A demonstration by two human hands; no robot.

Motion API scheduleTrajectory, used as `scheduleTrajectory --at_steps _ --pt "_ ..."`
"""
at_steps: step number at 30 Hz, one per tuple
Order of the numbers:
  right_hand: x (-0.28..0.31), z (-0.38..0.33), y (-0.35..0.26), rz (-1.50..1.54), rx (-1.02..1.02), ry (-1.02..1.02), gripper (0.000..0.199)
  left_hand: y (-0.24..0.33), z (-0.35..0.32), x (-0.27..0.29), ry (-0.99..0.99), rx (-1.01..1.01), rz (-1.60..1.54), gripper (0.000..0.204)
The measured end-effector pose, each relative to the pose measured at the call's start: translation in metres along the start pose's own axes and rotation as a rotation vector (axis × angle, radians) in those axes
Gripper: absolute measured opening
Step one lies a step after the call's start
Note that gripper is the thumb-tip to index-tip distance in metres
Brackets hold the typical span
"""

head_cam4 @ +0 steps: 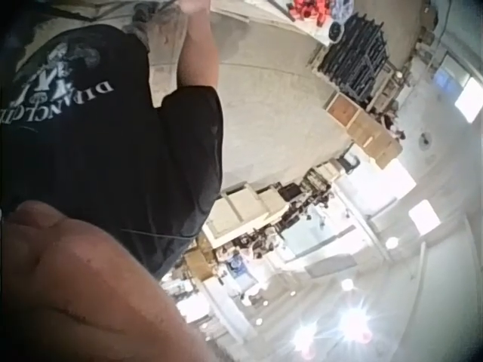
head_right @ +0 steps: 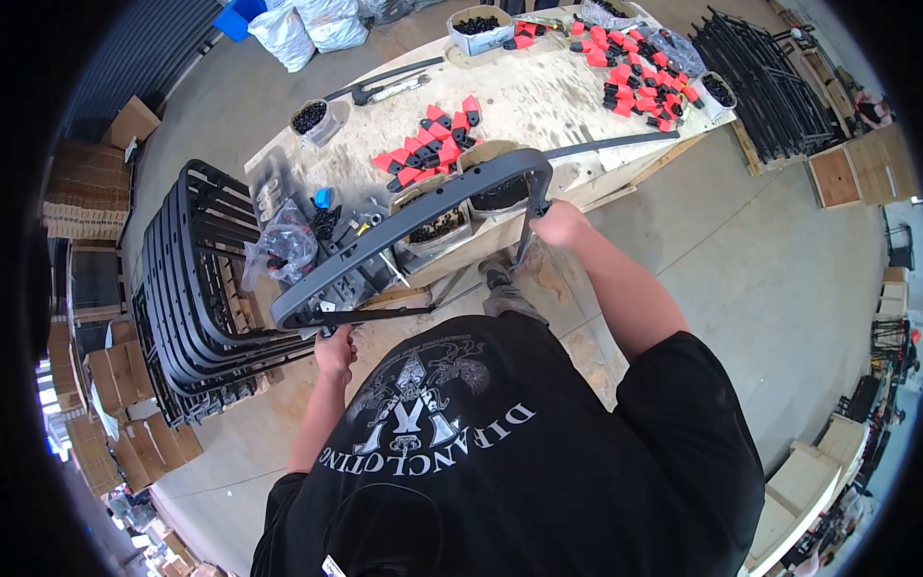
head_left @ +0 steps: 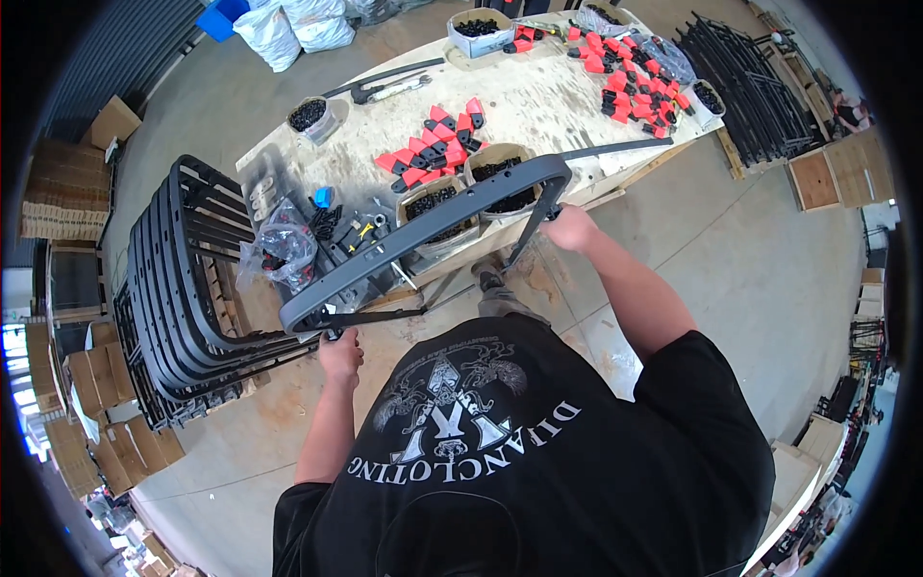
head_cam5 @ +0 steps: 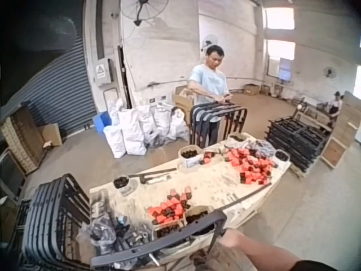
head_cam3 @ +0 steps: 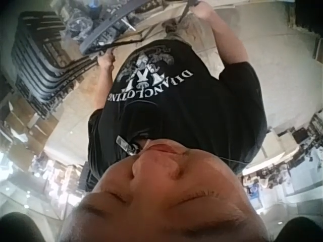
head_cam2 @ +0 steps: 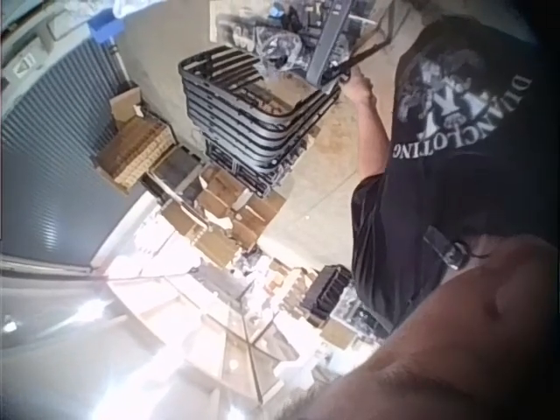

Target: The recorder is attaching plastic clips and tightening bolts onto a metal frame using a hex key and a wrench.

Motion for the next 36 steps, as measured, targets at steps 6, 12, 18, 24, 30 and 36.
scheduleTrajectory --at_steps 6,12,18,24,30,36 --pt "-0.033 -0.001 0.036 1.615 0.169 -0.396 0.041 -0.013 0.011 0.012 -0.064 0.118 -0.281 0.019" --pt "-0.047 0.0 0.035 1.755 0.219 -0.539 0.027 -0.01 0.013 0.021 -0.2 0.28 -0.386 0.012" --pt "0.006 -0.043 -0.001 1.436 -0.248 -0.355 0.032 0.002 0.003 0.015 -0.193 0.338 -0.351 0.013" --pt "0.05 -0.059 -0.029 1.153 -0.356 -0.367 0.031 0.0 -0.005 0.006 -0.148 0.167 -0.218 0.016" --pt "0.043 -0.053 -0.035 0.779 -0.369 -0.294 0.027 -0.045 0.026 -0.015 0.296 -0.692 -0.119 0.045" --pt "0.031 -0.042 -0.033 0.572 -0.264 -0.206 0.026 -0.067 0.061 -0.009 0.394 -0.918 0.024 0.031"
Point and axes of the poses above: each hand's wrist, its own z-axis towards the middle knuckle, its own x-axis out of the back of the hand, y = z × x, the point moved 1 cm from there along z, towards the middle knuckle, and after that the axes turned 3 degrees about -z, right-handed, at the moved point
